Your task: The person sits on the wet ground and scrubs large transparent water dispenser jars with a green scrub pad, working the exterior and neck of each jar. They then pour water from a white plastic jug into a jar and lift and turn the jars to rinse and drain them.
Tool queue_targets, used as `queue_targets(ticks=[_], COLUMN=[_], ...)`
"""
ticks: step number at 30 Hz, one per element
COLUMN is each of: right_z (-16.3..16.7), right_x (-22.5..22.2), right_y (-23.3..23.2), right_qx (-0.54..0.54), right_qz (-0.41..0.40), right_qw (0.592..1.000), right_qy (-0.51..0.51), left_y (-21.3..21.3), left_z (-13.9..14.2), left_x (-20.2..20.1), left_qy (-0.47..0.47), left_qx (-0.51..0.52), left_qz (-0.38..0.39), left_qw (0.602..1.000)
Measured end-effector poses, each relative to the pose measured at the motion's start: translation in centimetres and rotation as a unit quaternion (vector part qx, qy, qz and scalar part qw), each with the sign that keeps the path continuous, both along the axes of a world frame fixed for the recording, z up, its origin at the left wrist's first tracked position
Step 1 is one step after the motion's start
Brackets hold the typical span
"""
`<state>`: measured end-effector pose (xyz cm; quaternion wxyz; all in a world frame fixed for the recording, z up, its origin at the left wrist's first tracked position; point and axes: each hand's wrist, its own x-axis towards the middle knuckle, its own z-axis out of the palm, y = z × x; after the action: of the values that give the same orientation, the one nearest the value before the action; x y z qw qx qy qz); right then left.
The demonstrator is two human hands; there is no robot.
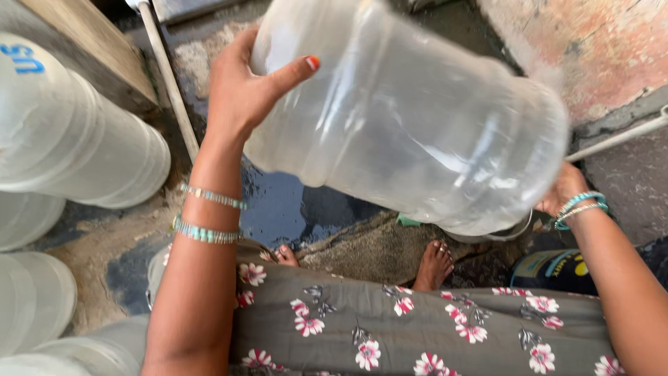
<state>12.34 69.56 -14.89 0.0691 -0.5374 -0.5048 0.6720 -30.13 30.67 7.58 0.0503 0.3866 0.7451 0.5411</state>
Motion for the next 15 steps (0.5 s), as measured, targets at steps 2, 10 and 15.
queue_targets(ticks=[2, 10, 15], right_z=[0.1, 3.6, 7.4], right_x=[0.4, -0.9, -1.1], right_y=[-0.3, 1.4, 1.1], right_qx=[-0.009, 0.089, 0.114], right_qz=[0.026, -0.002, -0.014], right_qw=[0.998, 0.996, 0.968], right_qy=[-0.064, 0.004, 0.223], left_y=[0.3, -0.5, -2.4], left_z=[-2.0, -2.4, 0.3], left_x=[-0.5, -0.8, -0.5], left_qy=[-0.043, -0.195, -0.143], left_qx=[-0.113, -0.078, 0.099], left_qz=[0.057, 0.03, -0.007], left_qw=[0.991, 0.977, 0.985])
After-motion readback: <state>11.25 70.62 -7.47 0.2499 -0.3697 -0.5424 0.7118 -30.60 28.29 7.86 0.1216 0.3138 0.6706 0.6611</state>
